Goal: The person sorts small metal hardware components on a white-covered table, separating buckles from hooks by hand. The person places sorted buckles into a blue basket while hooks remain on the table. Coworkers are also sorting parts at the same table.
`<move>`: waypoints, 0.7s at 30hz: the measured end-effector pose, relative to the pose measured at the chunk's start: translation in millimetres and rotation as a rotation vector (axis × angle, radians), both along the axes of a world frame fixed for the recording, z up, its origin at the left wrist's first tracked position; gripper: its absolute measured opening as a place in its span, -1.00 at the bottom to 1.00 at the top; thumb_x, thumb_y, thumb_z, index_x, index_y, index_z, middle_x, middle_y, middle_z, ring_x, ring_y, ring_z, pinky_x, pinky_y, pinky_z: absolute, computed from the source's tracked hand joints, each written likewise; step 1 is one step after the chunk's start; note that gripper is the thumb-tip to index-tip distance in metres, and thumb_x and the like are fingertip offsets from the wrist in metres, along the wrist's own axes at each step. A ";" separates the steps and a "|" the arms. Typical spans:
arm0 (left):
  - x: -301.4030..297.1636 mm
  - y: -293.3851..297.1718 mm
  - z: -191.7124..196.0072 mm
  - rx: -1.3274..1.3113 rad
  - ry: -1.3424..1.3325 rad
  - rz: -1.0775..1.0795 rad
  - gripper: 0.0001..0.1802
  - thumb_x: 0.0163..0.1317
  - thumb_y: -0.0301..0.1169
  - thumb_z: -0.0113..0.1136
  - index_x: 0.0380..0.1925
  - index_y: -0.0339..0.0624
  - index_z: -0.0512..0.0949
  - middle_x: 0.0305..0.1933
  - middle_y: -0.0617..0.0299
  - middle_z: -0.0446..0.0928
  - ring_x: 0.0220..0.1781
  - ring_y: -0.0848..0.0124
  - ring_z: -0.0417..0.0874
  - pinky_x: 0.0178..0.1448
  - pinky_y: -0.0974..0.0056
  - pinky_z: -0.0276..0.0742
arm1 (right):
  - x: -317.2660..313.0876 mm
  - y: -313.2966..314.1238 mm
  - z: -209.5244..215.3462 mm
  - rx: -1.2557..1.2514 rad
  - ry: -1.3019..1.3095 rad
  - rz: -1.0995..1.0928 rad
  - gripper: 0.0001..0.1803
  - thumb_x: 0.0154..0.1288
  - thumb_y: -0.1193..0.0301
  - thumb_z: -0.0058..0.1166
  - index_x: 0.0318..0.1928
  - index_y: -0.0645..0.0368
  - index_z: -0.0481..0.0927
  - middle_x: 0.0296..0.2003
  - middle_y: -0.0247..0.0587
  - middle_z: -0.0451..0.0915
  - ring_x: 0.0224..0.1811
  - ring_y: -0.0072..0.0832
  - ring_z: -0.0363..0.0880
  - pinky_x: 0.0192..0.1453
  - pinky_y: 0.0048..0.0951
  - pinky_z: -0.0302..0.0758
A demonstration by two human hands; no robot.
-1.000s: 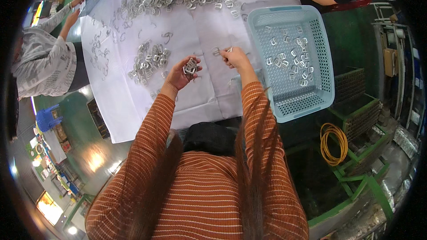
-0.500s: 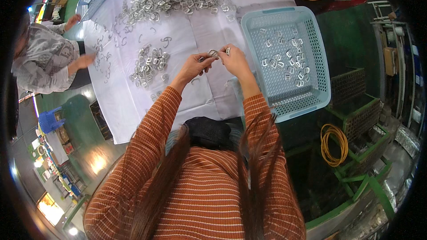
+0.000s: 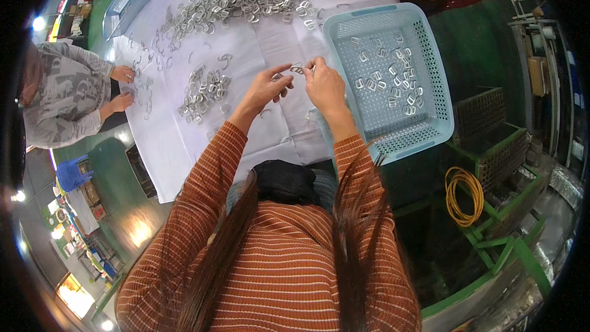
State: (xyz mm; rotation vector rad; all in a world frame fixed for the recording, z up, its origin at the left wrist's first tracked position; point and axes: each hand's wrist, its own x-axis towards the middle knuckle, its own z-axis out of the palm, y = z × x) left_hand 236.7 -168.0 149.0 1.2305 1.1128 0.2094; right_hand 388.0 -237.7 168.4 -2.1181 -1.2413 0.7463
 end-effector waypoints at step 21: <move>-81.1 -62.9 -82.0 0.664 0.241 0.312 -0.67 0.02 -0.45 0.17 -0.14 -0.19 0.50 -0.09 0.08 0.51 -0.05 0.22 0.49 0.03 0.21 0.39 | -27.1 7.0 -46.4 0.116 -0.109 0.140 -0.78 0.12 0.41 0.04 -0.19 0.14 0.54 -0.24 -0.10 0.55 -0.19 -0.18 0.54 -0.11 -0.25 0.45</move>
